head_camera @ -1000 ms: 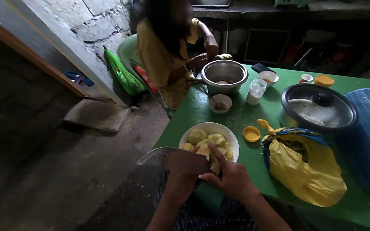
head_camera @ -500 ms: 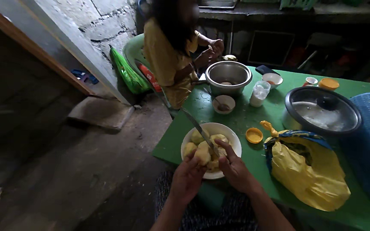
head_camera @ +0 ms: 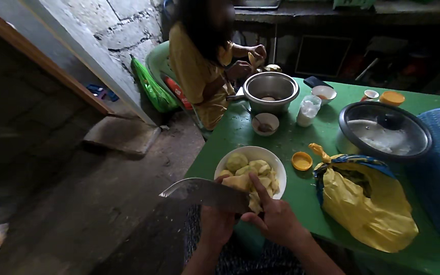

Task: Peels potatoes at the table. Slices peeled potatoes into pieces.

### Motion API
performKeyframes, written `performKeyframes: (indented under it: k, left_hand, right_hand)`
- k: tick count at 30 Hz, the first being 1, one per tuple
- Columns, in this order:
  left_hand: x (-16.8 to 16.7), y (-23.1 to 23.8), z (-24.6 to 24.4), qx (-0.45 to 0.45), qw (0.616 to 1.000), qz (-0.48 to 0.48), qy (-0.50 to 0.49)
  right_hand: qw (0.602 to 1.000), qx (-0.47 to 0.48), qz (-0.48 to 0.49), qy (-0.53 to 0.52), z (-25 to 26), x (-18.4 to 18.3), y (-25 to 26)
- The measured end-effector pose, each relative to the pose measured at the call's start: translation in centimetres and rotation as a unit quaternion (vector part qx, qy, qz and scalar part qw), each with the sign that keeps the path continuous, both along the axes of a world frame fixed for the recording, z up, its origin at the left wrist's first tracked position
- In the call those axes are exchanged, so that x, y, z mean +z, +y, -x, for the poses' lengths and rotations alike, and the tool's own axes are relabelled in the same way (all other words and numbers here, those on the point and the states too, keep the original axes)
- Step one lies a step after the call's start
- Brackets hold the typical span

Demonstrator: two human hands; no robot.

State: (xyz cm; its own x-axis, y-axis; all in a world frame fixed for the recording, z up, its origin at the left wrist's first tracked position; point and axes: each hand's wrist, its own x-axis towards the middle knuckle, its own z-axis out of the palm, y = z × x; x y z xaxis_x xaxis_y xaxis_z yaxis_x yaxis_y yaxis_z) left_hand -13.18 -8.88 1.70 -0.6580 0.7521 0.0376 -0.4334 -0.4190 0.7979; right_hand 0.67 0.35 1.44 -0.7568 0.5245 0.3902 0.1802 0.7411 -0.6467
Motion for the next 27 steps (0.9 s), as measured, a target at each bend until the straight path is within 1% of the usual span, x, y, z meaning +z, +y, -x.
performKeyframes:
  k: [2,5,10,14,17,20,22,25,27]
  left_hand:
    - [0.0,-0.1,0.0,-0.01,1.0,-0.017,0.012]
    - [0.2,0.0,-0.3,-0.011,0.999,-0.017,0.026]
    - [0.4,0.1,-0.9,0.013,0.999,-0.01,0.051]
    - [0.1,0.1,-1.8,0.062,0.99,0.035,0.12]
    - [-0.4,0.1,-3.1,0.129,0.972,0.103,0.166]
    - [-1.4,0.2,-3.4,0.137,0.964,0.107,0.202]
    - [-1.8,0.4,-3.1,0.133,0.965,0.106,0.201]
    - [-1.7,0.7,-2.6,0.118,0.973,0.104,0.17]
    - [-1.7,0.8,-2.5,0.121,0.974,0.107,0.159]
  right_hand:
    - [0.999,-0.005,-0.031,0.012,0.1,-0.2,-0.2]
    - [0.999,-0.016,-0.052,0.007,0.2,0.0,-0.2]
    - [0.996,-0.032,-0.086,0.007,0.2,0.0,0.3]
    - [0.996,-0.041,-0.08,0.013,0.6,0.0,0.4]
    - [0.997,-0.045,-0.06,0.005,1.0,0.2,0.6]
    - [0.998,-0.054,-0.029,-0.013,1.7,0.5,0.7]
    - [0.998,-0.055,-0.01,-0.024,2.1,0.6,0.8]
    - [0.997,-0.047,0.038,-0.048,2.4,0.9,0.9]
    - [0.997,-0.063,0.018,-0.041,2.7,0.6,0.6]
